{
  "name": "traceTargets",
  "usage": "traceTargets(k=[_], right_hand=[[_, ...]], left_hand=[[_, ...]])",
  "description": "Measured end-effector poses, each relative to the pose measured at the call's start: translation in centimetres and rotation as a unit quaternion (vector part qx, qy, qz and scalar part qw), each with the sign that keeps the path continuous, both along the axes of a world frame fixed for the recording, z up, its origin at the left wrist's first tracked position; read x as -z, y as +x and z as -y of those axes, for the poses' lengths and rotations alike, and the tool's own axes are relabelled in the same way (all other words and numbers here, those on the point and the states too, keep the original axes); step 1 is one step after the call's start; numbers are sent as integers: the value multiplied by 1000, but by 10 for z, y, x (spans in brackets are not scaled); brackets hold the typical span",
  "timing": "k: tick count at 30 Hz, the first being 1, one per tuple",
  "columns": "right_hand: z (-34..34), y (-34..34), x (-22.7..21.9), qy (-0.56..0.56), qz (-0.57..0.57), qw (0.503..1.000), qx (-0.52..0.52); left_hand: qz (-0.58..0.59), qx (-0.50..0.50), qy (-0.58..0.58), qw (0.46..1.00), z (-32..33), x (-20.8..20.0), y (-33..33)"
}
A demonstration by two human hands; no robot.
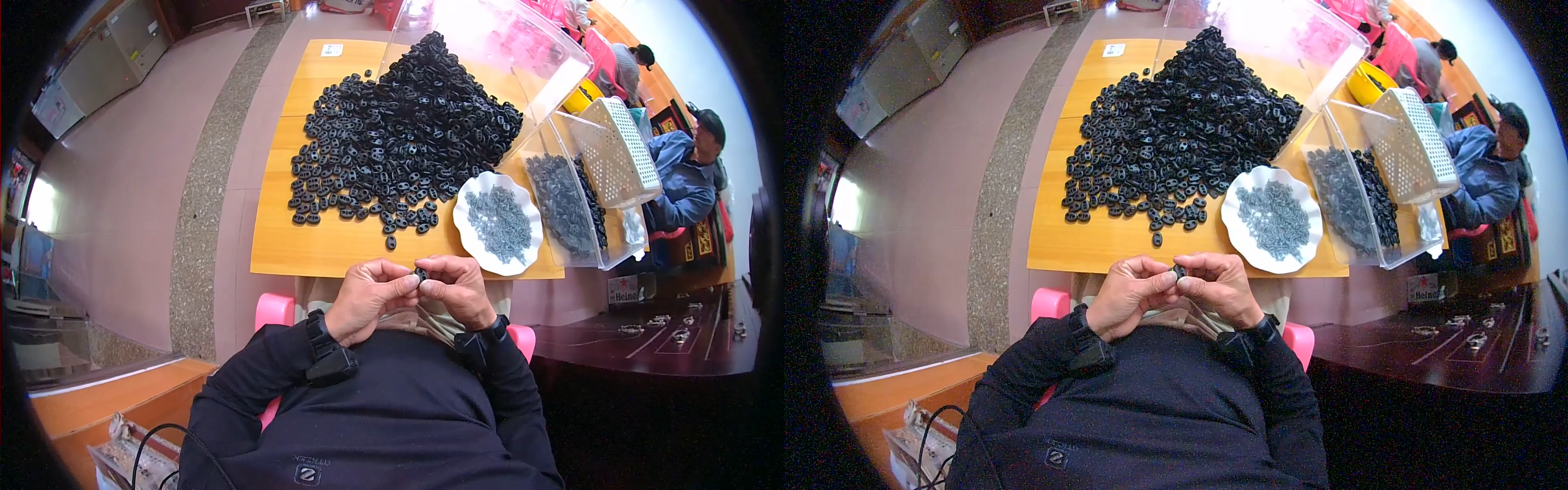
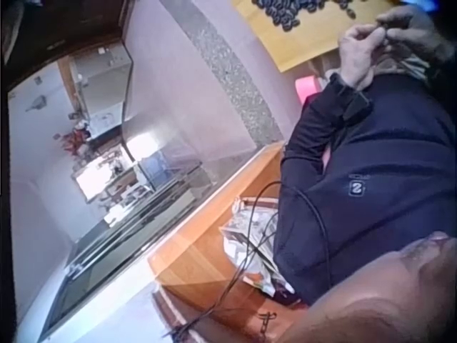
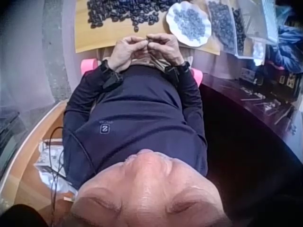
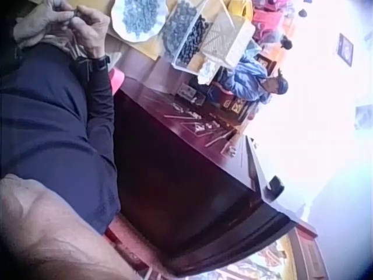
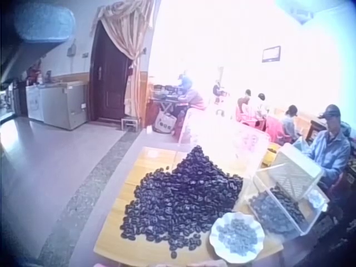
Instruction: The recorder is manually assembling small black plastic rings with center pins at a manual workstation.
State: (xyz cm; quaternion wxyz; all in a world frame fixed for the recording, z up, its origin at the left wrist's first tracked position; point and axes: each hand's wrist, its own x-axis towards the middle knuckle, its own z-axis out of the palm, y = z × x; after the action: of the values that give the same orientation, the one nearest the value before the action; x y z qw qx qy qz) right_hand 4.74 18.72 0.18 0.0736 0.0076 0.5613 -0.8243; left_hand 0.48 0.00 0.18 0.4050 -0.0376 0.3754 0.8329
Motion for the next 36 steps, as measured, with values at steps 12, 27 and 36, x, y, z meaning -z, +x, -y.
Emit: traceTargets(k=[12,27,36], right_hand=[[-1,-1,-2,2,10,1000,-10],[0,-3,9,18,-2,1000,6],[1,1,2,-28,13,1000,6]], left_hand=[[8,-16,-12,1000,-1,0,0],[-12,-55,-44,997,-2,-5,0],[6,-1,0,1000,-1,-1,1]])
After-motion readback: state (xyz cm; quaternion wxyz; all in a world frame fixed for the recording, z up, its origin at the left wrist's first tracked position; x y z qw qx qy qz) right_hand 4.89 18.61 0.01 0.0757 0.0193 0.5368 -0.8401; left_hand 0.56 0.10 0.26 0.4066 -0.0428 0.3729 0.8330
